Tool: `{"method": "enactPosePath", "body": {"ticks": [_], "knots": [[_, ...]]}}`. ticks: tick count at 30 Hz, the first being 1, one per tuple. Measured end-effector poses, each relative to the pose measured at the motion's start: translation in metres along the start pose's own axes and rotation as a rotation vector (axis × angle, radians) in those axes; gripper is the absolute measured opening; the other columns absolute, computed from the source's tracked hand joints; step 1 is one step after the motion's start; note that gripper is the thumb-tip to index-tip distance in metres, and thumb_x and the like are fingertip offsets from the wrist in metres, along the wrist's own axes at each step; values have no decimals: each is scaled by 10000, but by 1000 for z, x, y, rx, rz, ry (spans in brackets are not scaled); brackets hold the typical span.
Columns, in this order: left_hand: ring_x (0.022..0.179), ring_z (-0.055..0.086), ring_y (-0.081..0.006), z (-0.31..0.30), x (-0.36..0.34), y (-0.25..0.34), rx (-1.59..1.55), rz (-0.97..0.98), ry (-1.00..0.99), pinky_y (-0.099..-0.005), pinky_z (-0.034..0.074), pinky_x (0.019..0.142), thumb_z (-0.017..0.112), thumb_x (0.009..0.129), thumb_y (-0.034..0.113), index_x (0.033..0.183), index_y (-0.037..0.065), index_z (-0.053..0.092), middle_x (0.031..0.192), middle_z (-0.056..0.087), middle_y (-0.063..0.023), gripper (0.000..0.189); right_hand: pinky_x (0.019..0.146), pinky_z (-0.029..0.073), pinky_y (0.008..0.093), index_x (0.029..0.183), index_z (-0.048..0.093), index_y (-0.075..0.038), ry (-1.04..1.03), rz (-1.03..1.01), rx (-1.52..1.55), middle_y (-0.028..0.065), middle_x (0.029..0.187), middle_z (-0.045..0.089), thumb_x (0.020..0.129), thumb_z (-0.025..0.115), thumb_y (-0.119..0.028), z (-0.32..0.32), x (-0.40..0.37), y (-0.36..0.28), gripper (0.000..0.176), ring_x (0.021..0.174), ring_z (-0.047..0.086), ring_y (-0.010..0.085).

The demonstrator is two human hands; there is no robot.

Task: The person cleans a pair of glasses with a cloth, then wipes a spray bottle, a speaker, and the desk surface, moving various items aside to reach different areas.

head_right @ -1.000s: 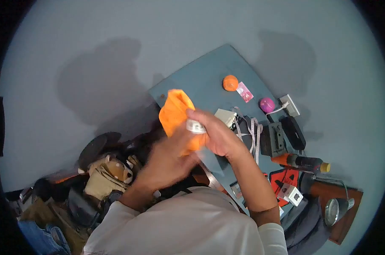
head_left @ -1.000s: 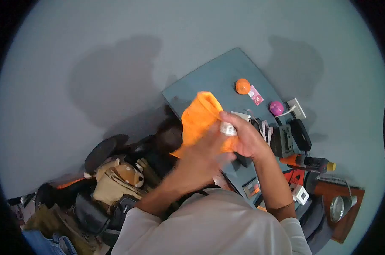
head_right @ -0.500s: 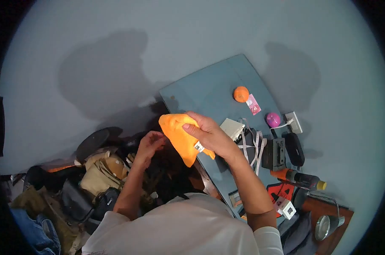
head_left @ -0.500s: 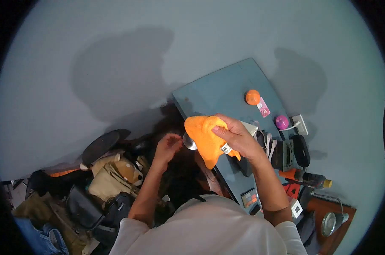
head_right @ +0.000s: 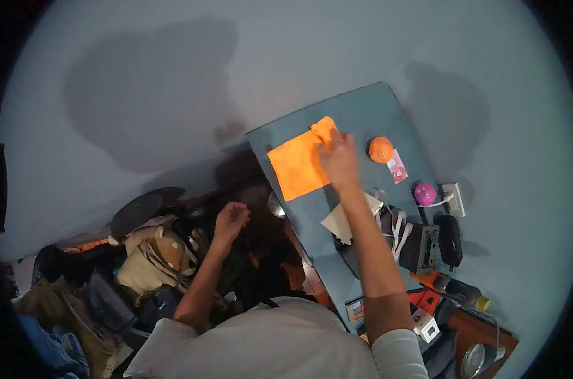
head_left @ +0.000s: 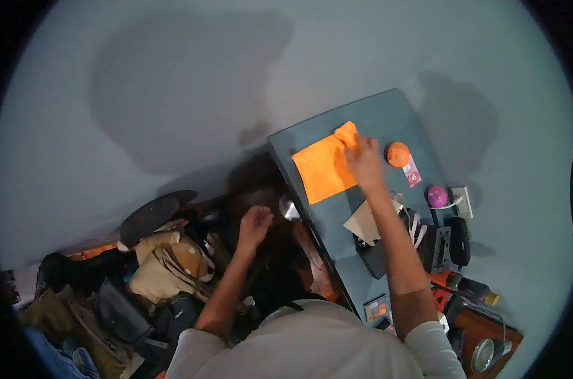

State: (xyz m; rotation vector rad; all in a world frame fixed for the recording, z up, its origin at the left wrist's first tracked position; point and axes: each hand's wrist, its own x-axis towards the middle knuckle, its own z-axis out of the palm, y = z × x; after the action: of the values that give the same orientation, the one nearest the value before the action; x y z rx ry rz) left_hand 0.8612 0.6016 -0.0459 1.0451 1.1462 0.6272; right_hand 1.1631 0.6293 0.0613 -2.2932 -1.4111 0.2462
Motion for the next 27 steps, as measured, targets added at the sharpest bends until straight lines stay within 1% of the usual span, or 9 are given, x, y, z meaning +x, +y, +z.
{"method": "enactPosePath", "body": {"ticks": [2, 5, 6, 12, 15, 19, 21, 25, 27], "knots": [[766, 580, -143, 8, 32, 1, 224, 290, 135, -285, 480, 668, 680, 799, 114, 995, 15, 552, 859, 607, -63, 254, 990, 361, 466, 1343, 403, -56, -75, 59, -82, 244, 1422, 281, 876, 540, -369, 32, -13, -16, 579, 1242, 392, 391], [772, 579, -167, 31, 83, 37, 240, 249, 304, -299, 481, 686, 761, 724, 218, 972, 20, 510, 841, 586, -87, 405, 1044, 244, 554, 1425, 277, -100, -34, -3, -504, 247, 1461, 208, 907, 456, -439, 71, -33, -23, 645, 1352, 218, 394], [767, 579, -177, 40, 100, 46, 273, 211, 355, -304, 482, 686, 788, 696, 253, 989, 27, 489, 830, 576, -95, 475, 1061, 155, 596, 1445, 237, -117, -24, -12, -433, 204, 1493, 174, 911, 443, -443, 78, -35, -16, 659, 1391, 130, 373], [813, 558, -231, 84, 159, 35, 315, 276, 582, -357, 470, 722, 818, 666, 305, 1062, 36, 405, 864, 531, -114, 633, 1048, 198, 586, 1424, 305, -188, -171, -172, -326, 165, 1489, 203, 898, 501, -328, 59, -33, 15, 578, 1378, 178, 365], [787, 556, -220, 78, 139, 67, -11, 33, 383, -351, 465, 690, 812, 683, 274, 1047, 30, 415, 886, 532, -103, 591, 1035, 230, 584, 1373, 371, -163, -275, -195, -244, 172, 1457, 247, 843, 562, -232, 43, -29, 15, 567, 1367, 201, 369], [689, 548, -175, 65, 148, 51, 40, 61, 412, -315, 453, 607, 795, 710, 216, 976, 25, 466, 811, 535, -68, 464, 1032, 250, 574, 1308, 431, -133, -304, -149, -135, 183, 1425, 278, 772, 620, -221, 35, -22, 5, 575, 1345, 246, 367], [696, 523, -123, 62, 145, 52, -59, 111, 358, -256, 436, 640, 741, 778, 175, 935, 13, 516, 823, 518, -30, 318, 1011, 251, 610, 1292, 434, -147, -250, -105, -158, 187, 1394, 314, 772, 602, -240, 41, -21, 1, 554, 1355, 215, 388], [651, 536, -120, 61, 133, 62, -75, 93, 404, -249, 436, 611, 705, 808, 139, 887, 12, 565, 811, 560, -31, 204, 1000, 206, 657, 1308, 421, -123, -47, -97, -242, 229, 1384, 317, 803, 567, -319, 59, -28, -11, 561, 1345, 209, 421], [647, 537, -116, 60, 129, 62, -316, 83, 417, -268, 436, 551, 712, 805, 141, 813, 25, 591, 763, 581, -33, 168, 1005, 184, 658, 1317, 415, -99, 41, -136, -292, 249, 1388, 307, 830, 539, -358, 73, -28, -22, 566, 1341, 209, 426]]}}
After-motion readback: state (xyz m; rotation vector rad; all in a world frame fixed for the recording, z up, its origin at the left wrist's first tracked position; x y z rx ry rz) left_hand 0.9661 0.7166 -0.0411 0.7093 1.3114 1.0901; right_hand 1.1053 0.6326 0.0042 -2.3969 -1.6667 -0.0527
